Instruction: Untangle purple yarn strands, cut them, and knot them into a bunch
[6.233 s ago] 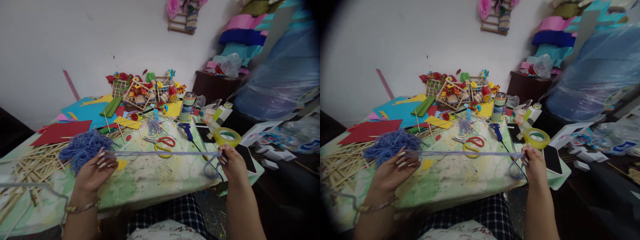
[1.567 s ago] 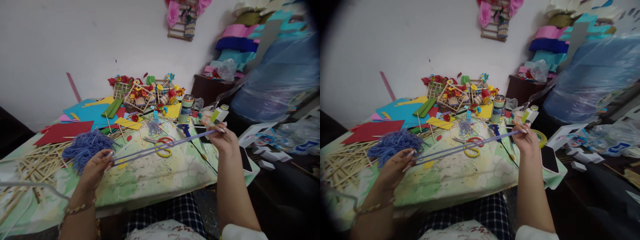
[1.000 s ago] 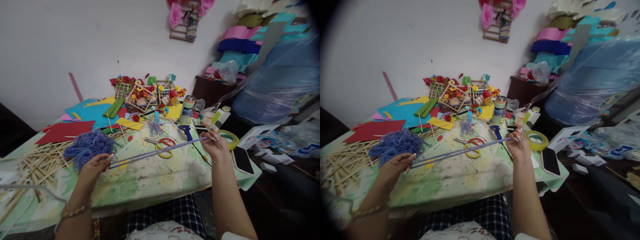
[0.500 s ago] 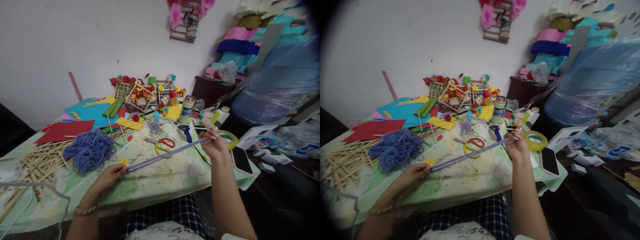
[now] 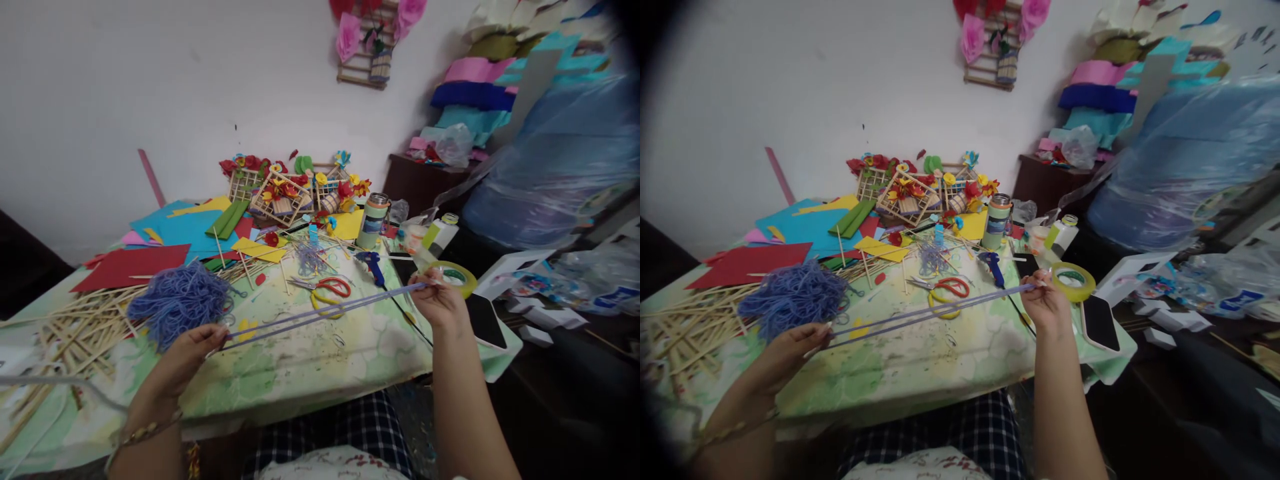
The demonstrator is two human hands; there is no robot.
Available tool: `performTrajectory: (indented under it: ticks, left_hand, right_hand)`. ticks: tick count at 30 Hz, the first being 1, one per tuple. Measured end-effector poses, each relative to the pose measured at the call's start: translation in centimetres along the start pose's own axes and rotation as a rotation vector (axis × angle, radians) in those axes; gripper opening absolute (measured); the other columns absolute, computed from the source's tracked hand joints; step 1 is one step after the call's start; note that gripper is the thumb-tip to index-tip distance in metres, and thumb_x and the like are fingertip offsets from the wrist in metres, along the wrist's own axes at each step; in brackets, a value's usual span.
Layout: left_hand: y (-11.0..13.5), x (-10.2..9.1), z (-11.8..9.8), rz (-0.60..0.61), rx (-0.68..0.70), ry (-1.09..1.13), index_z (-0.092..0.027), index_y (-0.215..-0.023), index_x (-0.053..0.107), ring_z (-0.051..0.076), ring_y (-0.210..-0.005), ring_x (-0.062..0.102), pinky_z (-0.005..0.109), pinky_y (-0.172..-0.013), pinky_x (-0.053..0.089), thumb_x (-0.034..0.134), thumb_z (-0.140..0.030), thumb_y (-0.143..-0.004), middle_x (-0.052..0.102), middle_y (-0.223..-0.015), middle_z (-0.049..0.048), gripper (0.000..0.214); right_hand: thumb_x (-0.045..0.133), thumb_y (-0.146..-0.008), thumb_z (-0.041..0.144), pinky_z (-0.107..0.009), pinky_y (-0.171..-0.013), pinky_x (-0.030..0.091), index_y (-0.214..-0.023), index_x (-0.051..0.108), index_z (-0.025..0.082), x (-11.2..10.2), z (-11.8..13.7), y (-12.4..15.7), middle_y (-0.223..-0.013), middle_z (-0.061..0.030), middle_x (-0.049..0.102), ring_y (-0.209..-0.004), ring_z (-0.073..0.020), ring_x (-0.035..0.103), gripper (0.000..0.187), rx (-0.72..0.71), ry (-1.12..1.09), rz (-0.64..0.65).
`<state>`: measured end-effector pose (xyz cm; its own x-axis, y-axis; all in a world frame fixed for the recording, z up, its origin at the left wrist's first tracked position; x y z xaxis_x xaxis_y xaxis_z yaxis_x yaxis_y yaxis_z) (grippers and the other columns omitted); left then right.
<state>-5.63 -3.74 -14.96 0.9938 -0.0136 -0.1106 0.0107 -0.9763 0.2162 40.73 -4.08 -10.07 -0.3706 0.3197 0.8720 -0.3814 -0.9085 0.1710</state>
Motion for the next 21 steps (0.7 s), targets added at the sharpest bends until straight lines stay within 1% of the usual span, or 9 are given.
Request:
performTrajectory:
  ticks: [3,5,7,10,13,15,17,19,21]
  left_hand:
    - [0.2,0.6,0.1,0.050,-0.051,0.033,-0.014,-0.064,0.068,0.012,-0.055,0.045,0.022,-0.056,0.038,0.080,-0.057,-0.047,0.055,-0.055,-0.0008,0.048]
    - [0.2,1.4,0.0,0.059,-0.052,0.030,-0.014,-0.069,0.068,0.012,-0.053,0.044,0.022,-0.054,0.036,0.078,-0.057,-0.051,0.054,-0.055,-0.0022,0.047]
    - [0.2,2.1,0.0,0.066,-0.035,0.009,-0.015,-0.074,0.067,0.012,-0.055,0.046,0.022,-0.055,0.036,0.078,-0.055,-0.053,0.056,-0.058,-0.0021,0.046]
    - [0.4,2.6,0.1,0.115,-0.038,0.010,-0.014,-0.080,0.067,0.013,-0.058,0.049,0.022,-0.057,0.037,0.079,-0.052,-0.053,0.059,-0.064,-0.0009,0.048]
    - [0.5,2.6,0.2,0.154,-0.054,0.061,-0.015,-0.083,0.066,0.012,-0.057,0.048,0.021,-0.056,0.037,0.079,-0.051,-0.056,0.057,-0.062,-0.0022,0.047]
    - [0.3,2.7,0.1,0.138,-0.024,0.077,-0.015,-0.082,0.066,0.011,-0.057,0.048,0.020,-0.056,0.037,0.079,-0.049,-0.057,0.057,-0.061,-0.0028,0.044]
    - [-0.1,3.0,0.1,0.113,0.004,0.064,-0.015,-0.081,0.066,0.010,-0.060,0.049,0.018,-0.056,0.037,0.081,-0.046,-0.056,0.060,-0.066,-0.0015,0.043]
    - [-0.5,3.0,0.4,0.066,-0.008,0.095,-0.014,-0.080,0.066,0.010,-0.062,0.051,0.018,-0.056,0.039,0.084,-0.043,-0.050,0.062,-0.069,-0.0003,0.046]
    - [-0.9,2.4,0.9,-0.003,-0.047,0.214,-0.014,-0.078,0.064,0.009,-0.058,0.051,0.017,-0.053,0.040,0.087,-0.040,-0.043,0.061,-0.064,-0.0019,0.049]
  right_hand:
    - [0.050,-0.078,0.004,-0.018,-0.056,0.053,-0.066,0.044,0.018,-0.7,-0.2,0.0,-0.055,0.0096,0.050,-0.039,-0.0015,0.044,0.019,-0.013,0.000,-0.020]
    - [0.051,-0.080,0.006,-0.018,-0.057,0.054,-0.066,0.044,0.017,-0.9,-0.4,0.1,-0.055,0.0094,0.051,-0.039,-0.0013,0.044,0.019,-0.021,-0.001,-0.018]
    - [0.052,-0.080,0.007,-0.019,-0.060,0.055,-0.066,0.045,0.017,-0.8,-0.4,0.4,-0.056,0.0095,0.051,-0.040,-0.0014,0.045,0.019,-0.032,0.000,-0.002]
    - [0.054,-0.080,0.007,-0.020,-0.063,0.055,-0.067,0.047,0.017,-0.5,0.4,0.9,-0.057,0.0093,0.051,-0.041,-0.0017,0.046,0.018,-0.047,0.005,0.023]
    - [0.053,-0.082,0.008,-0.021,-0.061,0.056,-0.066,0.047,0.017,0.0,1.4,1.3,-0.057,0.0081,0.050,-0.042,-0.0026,0.046,0.019,-0.063,0.006,0.021]
    - [0.054,-0.083,0.009,-0.021,-0.061,0.056,-0.066,0.047,0.017,0.3,1.6,1.5,-0.057,0.0082,0.050,-0.041,-0.0025,0.045,0.020,-0.106,0.004,0.020]
    - [0.058,-0.082,0.011,-0.021,-0.063,0.056,-0.067,0.047,0.017,0.3,1.2,1.5,-0.058,0.0090,0.050,-0.041,-0.0019,0.045,0.020,-0.149,0.008,0.027]
    - [0.062,-0.081,0.014,-0.021,-0.063,0.056,-0.067,0.047,0.017,-0.1,0.4,1.4,-0.059,0.0092,0.050,-0.042,-0.0015,0.046,0.021,-0.159,0.026,0.020]
    - [0.065,-0.080,0.016,-0.018,-0.058,0.054,-0.068,0.048,0.017,-0.9,-0.6,1.4,-0.060,0.0083,0.051,-0.044,-0.0020,0.048,0.021,-0.143,0.046,-0.018]
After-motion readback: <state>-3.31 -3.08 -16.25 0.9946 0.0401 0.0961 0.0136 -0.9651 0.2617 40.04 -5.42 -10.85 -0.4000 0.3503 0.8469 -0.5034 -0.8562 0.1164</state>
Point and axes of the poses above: each hand's wrist, its own y-axis away from the middle knuckle, its own x-axis out of the palm, z = x × y, the point moved 2 cm from there along -y, towards the middle knuckle
